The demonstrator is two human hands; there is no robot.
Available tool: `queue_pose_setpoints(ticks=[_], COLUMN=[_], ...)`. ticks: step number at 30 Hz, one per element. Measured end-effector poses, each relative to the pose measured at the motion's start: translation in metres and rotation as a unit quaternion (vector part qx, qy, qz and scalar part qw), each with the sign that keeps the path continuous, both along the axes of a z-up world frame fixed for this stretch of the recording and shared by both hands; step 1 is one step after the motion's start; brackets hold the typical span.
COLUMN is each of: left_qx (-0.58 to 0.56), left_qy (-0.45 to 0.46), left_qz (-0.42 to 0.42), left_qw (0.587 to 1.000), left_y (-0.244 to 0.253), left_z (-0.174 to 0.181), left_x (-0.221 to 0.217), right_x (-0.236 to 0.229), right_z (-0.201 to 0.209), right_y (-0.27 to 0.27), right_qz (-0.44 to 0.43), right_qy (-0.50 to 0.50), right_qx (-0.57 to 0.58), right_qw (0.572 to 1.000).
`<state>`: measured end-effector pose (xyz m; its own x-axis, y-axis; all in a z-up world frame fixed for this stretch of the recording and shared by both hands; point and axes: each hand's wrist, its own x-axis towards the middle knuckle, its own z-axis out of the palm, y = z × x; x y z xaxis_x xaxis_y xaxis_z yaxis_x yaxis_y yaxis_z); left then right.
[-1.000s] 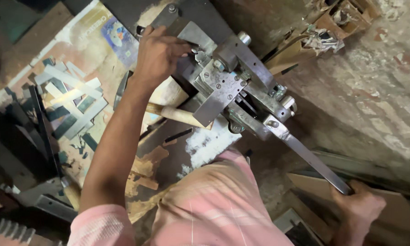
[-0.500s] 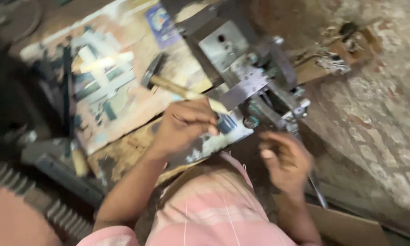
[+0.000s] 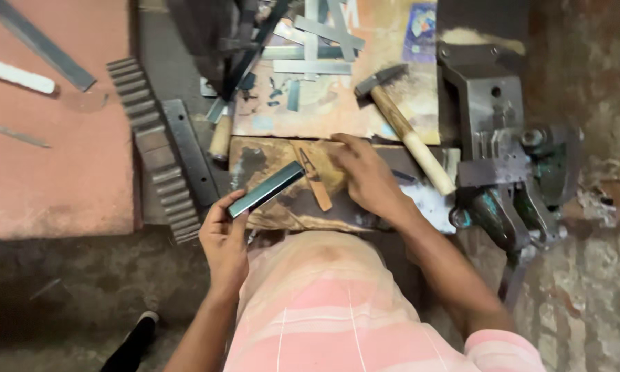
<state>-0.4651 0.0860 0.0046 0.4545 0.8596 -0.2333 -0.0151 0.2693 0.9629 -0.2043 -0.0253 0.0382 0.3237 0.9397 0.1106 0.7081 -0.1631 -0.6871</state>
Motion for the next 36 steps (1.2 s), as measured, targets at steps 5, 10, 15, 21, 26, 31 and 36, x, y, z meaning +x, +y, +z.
queue_pose_setpoints(ticks=[5, 10, 15, 21, 26, 31, 36], left_qx=[-0.035, 0.053, -0.078, -0.082, -0.04, 0.102, 0.219], left_qy=[0.06, -0.032, -0.048, -0.079, -0.099, -0.021, 0.001], left_qz=[0.047, 0.014, -0.021, -0.134, -0.249, -0.275, -0.296], left_qw=[0.997, 0.998, 0.996, 0.984, 0.963, 0.956, 0.93], left_y=[-0.013, -0.005, 0.001, -0.015, -0.031, -0.035, -0.025], left_z=[0.011, 0.013, 0.009, 0.013, 0.025, 0.036, 0.047], left_x=[0.006, 0.023, 0.042, 0.066, 0.08, 0.084, 0.082], right_x=[0.005, 0.034, 0.017, -0.023, -0.041, -0.045, -0.056], right_z=[-0.014, -0.007, -0.019, -0.003, 0.028, 0.039, 0.041], right_y=[0.029, -0.031, -0.085, -0.092, -0.084, -0.08, -0.079], right_qz=[0.155, 0.07, -0.228, -0.239, -0.188, -0.129, -0.133], right_qy=[-0.19, -0.207, 0.107, 0.205, -0.049, -0.131, -0.14], right_qx=[-0.011, 0.042, -0.088, 0.038, 0.138, 0.12, 0.088], right_qw=[0.969, 0.975, 0.964, 0.948, 0.971, 0.976, 0.977])
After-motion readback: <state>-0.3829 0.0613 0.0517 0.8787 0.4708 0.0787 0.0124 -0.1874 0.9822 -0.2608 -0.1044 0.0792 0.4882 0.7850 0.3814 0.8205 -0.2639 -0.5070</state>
